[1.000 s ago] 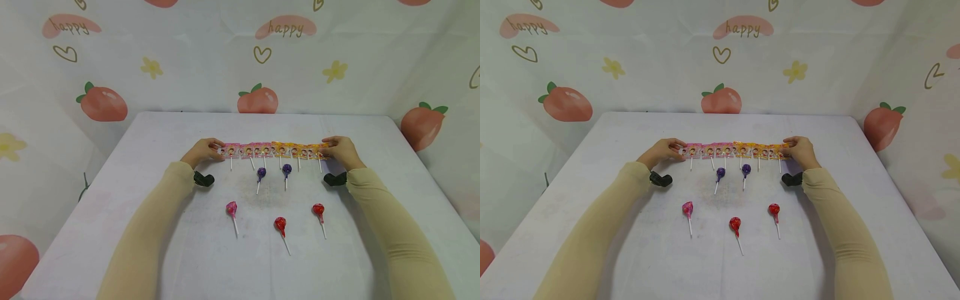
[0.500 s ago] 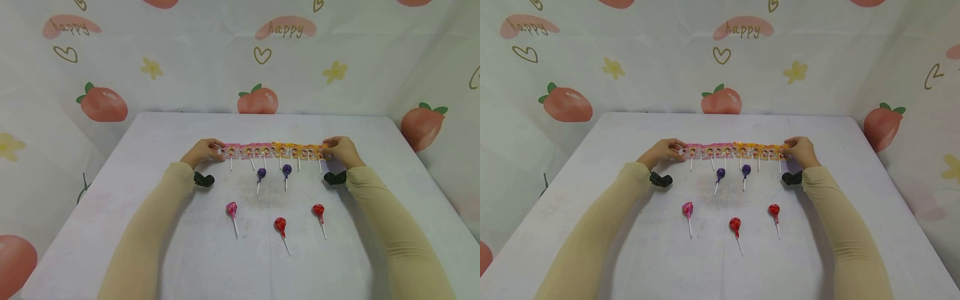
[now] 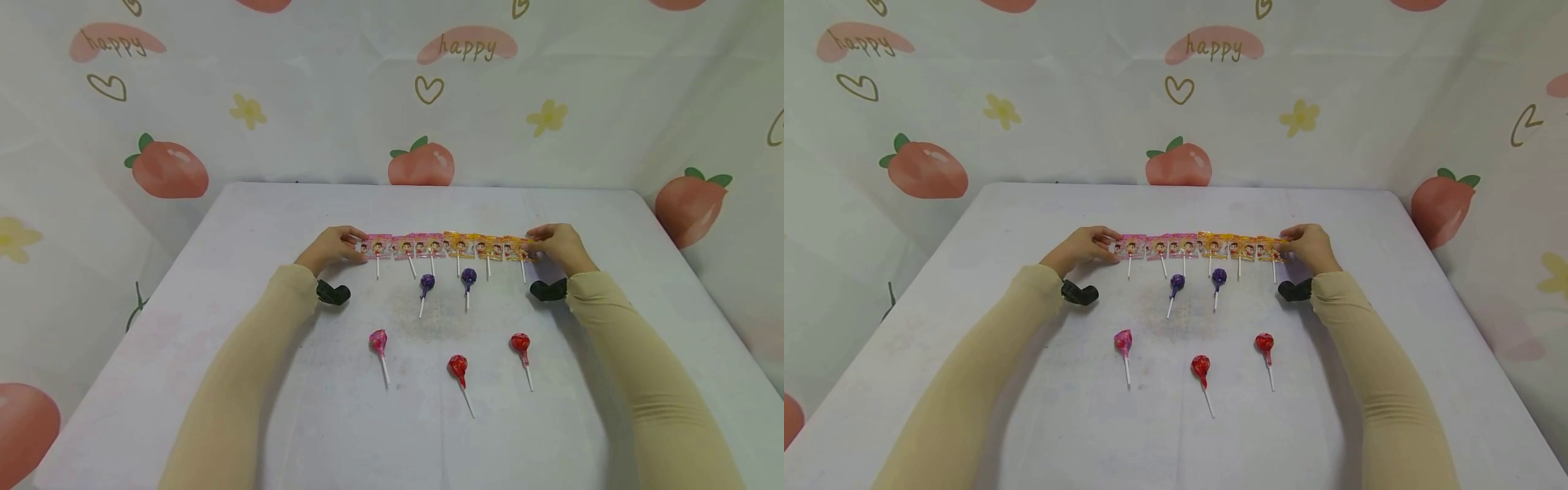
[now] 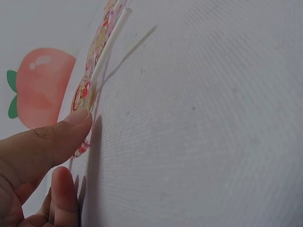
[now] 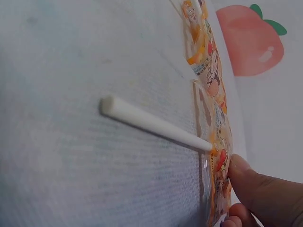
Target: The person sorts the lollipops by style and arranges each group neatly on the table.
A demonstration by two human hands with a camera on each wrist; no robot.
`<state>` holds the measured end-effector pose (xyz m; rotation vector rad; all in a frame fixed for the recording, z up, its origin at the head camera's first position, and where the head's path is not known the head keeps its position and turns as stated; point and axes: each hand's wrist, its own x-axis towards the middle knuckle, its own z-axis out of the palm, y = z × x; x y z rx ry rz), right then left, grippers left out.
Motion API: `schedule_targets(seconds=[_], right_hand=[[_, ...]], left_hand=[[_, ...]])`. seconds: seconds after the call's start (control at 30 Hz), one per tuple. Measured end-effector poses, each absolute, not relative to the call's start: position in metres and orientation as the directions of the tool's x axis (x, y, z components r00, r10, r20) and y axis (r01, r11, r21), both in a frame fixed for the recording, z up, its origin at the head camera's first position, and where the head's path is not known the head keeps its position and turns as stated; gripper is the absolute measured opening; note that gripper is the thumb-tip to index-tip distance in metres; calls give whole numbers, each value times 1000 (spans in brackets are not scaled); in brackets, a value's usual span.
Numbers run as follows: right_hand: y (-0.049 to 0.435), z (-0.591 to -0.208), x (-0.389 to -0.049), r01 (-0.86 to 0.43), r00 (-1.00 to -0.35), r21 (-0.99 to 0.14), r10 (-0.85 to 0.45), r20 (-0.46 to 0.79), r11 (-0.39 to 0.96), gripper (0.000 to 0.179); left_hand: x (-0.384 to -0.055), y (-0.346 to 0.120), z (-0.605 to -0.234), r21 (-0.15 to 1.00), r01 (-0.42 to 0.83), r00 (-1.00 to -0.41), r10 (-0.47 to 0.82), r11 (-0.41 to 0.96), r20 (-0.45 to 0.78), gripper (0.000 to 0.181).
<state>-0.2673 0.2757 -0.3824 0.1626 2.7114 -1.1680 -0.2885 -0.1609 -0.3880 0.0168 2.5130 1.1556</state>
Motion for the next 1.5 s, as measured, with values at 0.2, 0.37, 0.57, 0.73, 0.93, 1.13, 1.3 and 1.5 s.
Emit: schedule_targets(seconds=[0.2, 0.37, 0.57, 0.73, 0.93, 1.13, 1.3, 1.5], right_hand=[[276, -383, -270, 199, -968, -702, 25, -250, 684, 48], [276, -385, -273, 208, -965, -697, 27, -262, 686, 49], [276, -388, -276, 206, -963, -699, 15, -270, 685, 47], [276, -389, -276, 211, -959, -692, 10, -282, 690, 45], [279, -388, -273, 204, -961, -696, 5, -276, 688, 48], [282, -387, -272, 205, -962, -698, 10, -273, 687, 49], [281, -386, -272, 212, -961, -700, 15, -276, 681, 49], [281, -385, -271, 208, -961, -700, 11, -275, 683, 47]], left_hand=[[-289, -163, -388, 734, -140, -930, 166, 664, -327, 51], [-288, -166, -388, 751, -154, -932, 157, 642, -326, 53], [-284, -168, -387, 814, -215, -929, 144, 540, -341, 53], [-270, -163, -376, 837, -206, -943, 125, 507, -309, 43], [-228, -145, -353, 857, -12, -919, 333, 516, -213, 39], [-182, -133, -351, 794, 131, -819, 516, 593, -250, 35], [-156, -133, -359, 746, 137, -788, 527, 652, -317, 32], [-138, -133, -368, 725, 78, -820, 457, 685, -344, 27]])
